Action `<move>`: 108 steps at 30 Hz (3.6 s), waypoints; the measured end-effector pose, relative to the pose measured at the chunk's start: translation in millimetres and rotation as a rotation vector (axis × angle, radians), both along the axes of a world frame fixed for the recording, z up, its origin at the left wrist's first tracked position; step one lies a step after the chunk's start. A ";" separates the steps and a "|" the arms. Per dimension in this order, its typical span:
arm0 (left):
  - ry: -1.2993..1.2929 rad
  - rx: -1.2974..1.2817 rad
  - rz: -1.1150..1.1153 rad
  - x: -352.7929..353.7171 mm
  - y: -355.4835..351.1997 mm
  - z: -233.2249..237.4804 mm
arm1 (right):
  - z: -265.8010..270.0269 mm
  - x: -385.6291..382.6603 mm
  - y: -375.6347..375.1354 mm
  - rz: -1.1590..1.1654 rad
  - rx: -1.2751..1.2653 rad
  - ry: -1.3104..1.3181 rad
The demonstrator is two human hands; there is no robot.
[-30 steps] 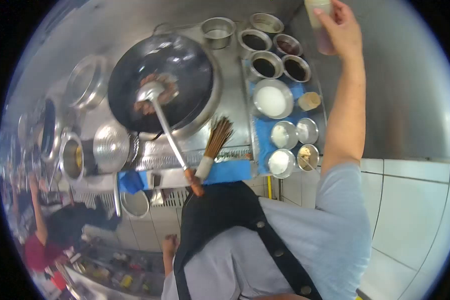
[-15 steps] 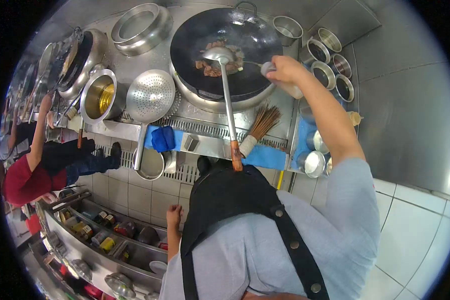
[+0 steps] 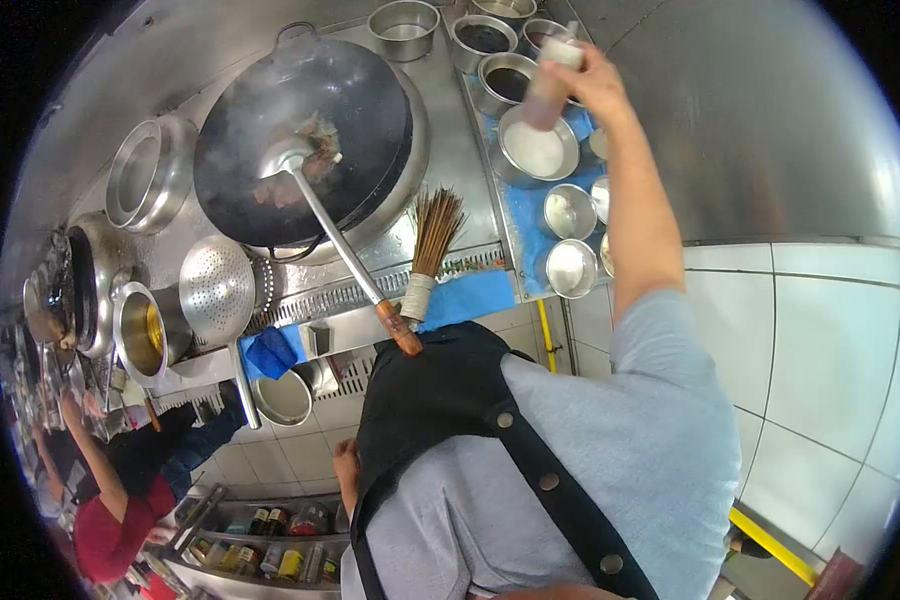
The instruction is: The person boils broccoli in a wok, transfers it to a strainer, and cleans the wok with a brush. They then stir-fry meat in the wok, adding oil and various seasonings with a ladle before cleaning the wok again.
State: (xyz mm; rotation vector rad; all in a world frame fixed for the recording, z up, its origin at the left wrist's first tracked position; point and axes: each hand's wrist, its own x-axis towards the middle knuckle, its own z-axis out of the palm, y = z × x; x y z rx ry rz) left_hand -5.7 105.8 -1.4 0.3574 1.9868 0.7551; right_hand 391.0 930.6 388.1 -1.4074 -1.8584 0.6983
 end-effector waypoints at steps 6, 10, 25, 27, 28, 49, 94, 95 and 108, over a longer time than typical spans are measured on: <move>0.018 -0.051 0.174 33.3 158.6 154.8 | -41.5 73.1 65.6 -0.232 0.000 -0.663; 0.065 0.174 0.191 28.6 163.0 133.9 | -60.5 80.2 62.1 -0.158 -0.221 -0.965; 1.301 0.761 -0.417 -13.9 455.9 298.9 | -113.6 -184.5 -315.1 0.626 -0.371 -0.088; 1.346 0.840 -0.470 -27.7 474.7 287.2 | -106.7 -166.6 -304.8 0.625 -0.457 0.232; 1.337 0.733 -0.569 -34.2 477.4 274.6 | -96.9 -158.0 -304.6 0.516 -0.741 0.427; 1.116 0.808 -0.764 -63.6 463.9 275.0 | 24.8 -167.4 -380.5 0.542 -0.134 -0.359; 0.683 0.456 0.072 41.7 150.0 270.5 | -155.5 -126.7 -337.0 0.322 -0.471 -0.054; 0.686 0.412 0.118 39.2 140.8 271.7 | -134.5 -135.2 -366.3 0.301 -0.573 0.152; 0.217 -0.195 -0.159 50.9 -131.4 183.7 | -79.6 -277.0 -613.6 1.104 -1.208 0.005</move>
